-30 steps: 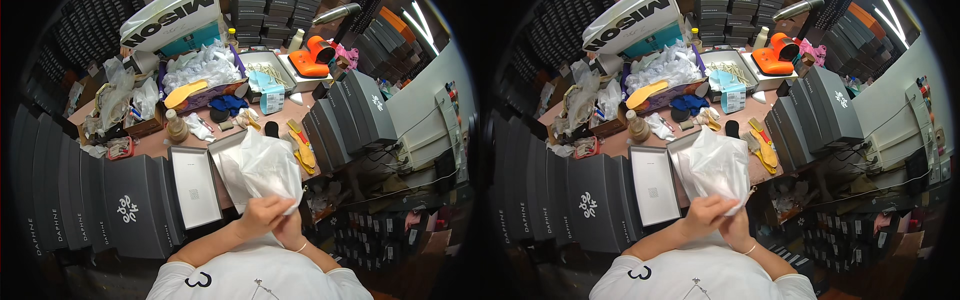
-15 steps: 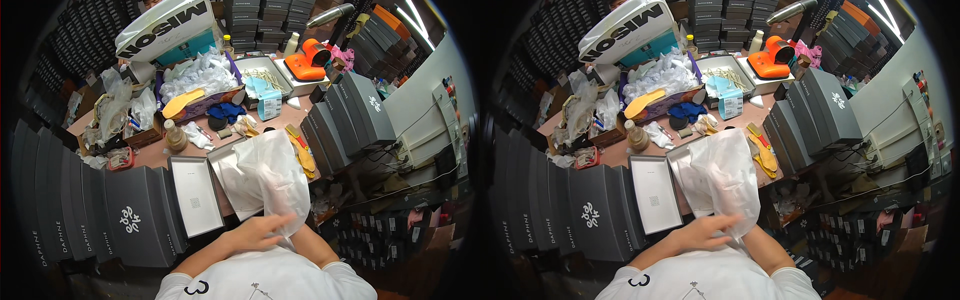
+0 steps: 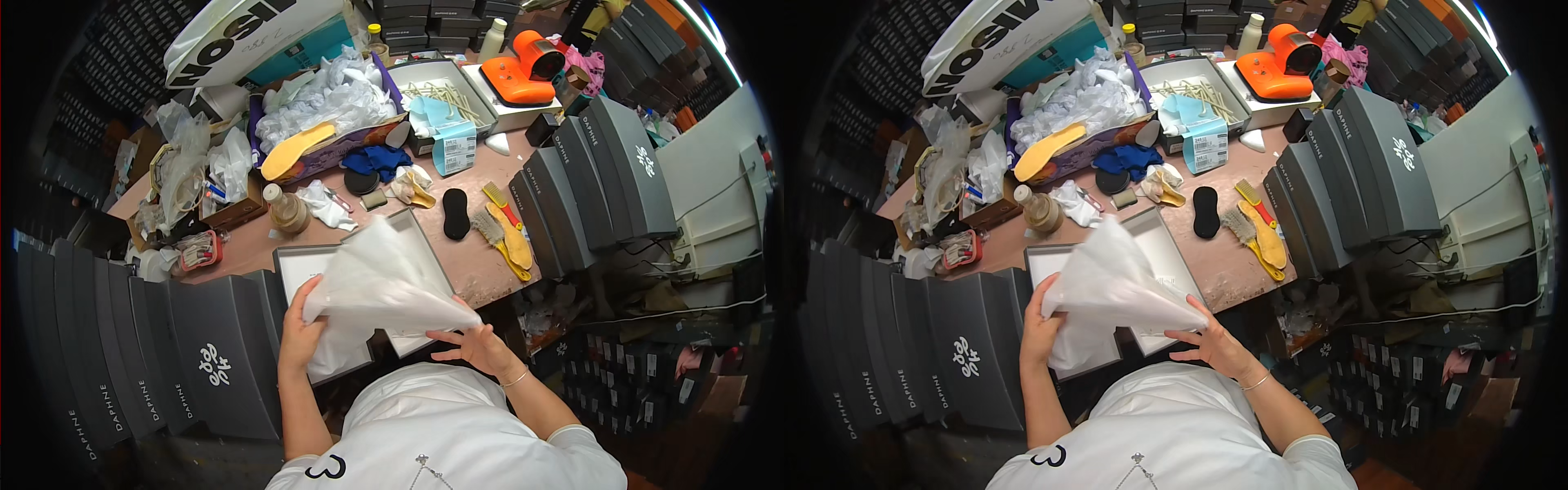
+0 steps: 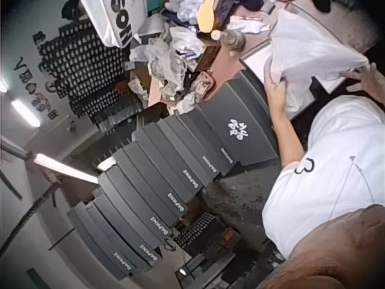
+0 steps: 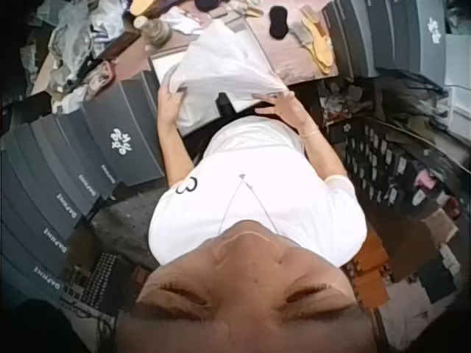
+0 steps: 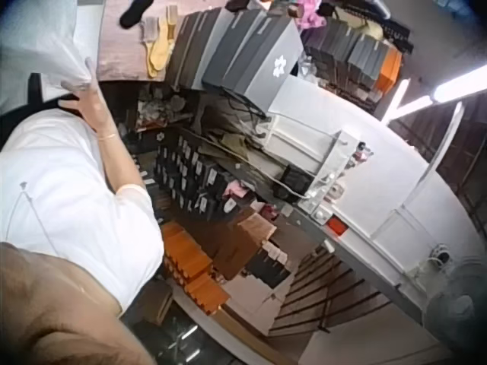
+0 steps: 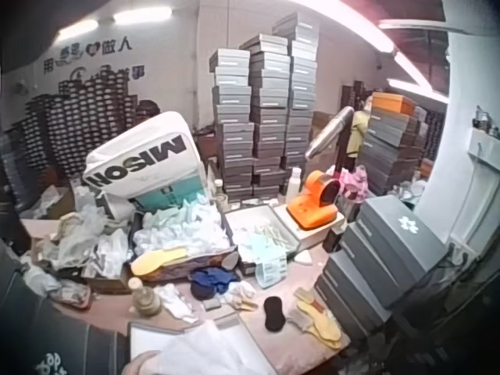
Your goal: Inspecting, cleaning with a cloth, and packaging high-heeled shoes into boxes with protective bags and labels.
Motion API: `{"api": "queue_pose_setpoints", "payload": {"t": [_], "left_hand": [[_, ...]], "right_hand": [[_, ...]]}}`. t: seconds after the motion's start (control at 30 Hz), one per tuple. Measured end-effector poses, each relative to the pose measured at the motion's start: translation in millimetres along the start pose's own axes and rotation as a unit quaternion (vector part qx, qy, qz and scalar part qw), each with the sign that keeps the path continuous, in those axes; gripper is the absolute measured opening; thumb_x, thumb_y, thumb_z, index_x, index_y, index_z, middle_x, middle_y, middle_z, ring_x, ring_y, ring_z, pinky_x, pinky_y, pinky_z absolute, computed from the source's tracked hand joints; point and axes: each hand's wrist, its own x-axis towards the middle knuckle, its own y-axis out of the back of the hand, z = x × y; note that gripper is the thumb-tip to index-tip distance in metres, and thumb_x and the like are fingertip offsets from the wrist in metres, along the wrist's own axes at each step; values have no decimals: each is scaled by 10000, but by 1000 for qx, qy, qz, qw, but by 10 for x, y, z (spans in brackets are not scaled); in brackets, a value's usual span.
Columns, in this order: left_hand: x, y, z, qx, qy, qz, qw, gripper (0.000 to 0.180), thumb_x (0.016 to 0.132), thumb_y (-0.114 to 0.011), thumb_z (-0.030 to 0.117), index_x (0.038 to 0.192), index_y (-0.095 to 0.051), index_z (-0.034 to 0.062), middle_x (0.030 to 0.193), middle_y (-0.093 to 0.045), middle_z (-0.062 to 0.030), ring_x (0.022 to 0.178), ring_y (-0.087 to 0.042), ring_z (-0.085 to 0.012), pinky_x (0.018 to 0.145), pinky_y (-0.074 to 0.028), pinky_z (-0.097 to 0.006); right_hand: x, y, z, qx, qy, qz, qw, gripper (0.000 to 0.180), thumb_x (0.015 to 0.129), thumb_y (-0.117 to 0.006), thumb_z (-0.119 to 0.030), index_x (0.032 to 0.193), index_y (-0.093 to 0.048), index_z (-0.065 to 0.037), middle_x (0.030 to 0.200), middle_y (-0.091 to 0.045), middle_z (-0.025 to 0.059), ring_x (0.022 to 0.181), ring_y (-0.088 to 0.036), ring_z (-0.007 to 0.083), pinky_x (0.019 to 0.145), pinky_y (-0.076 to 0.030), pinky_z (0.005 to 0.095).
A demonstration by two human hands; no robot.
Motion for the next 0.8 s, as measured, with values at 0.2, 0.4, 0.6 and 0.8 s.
{"api": "queue_pose_setpoints", "payload": {"t": [0.2, 0.4, 0.6, 0.8], "left_hand": [[715, -834, -509, -311, 151, 153, 926, 732, 809, -463, -61, 1457, -173, 120, 1261, -506, -172, 1072, -569, -261, 897, -481, -355], [459, -1422, -1009, -39, 196, -30, 979, 660, 864, -560, 88, 1446, -249, 58, 1432, -352, -205, 1334, -338, -313, 1074, -292, -378], [-308, -144, -454, 423, -49, 236, 874, 629, 911, -549, 262, 1431, -283, 29, 1447, -291, -262, 1330, -312, -389, 1077, -283, -422], [-558, -69, -450, -17, 19, 217, 976, 650, 1003, -313, 442, 1487, -103, 63, 1427, -345, -196, 1309, -351, -311, 1079, -269, -394]], "right_hand": [[342, 14, -164, -636, 66, 126, 758, 775, 843, -662, -280, 1449, -243, -39, 1378, -408, 195, 1318, -362, 312, 1019, -368, 457], [846, 607, 315, -925, 70, 134, 349, 626, 825, -657, -241, 1338, -410, 17, 1344, -431, 221, 1264, -383, 350, 1067, -243, 499], [1096, 20, 344, -803, 96, 20, 588, 601, 855, -620, -288, 1315, -420, 43, 1219, -522, 234, 1135, -505, 358, 985, -378, 424], [1770, -453, 1349, -404, -173, -26, 898, 660, 933, -492, -489, 1337, -346, 12, 1063, -579, 155, 935, -559, 216, 777, -474, 350]]}}
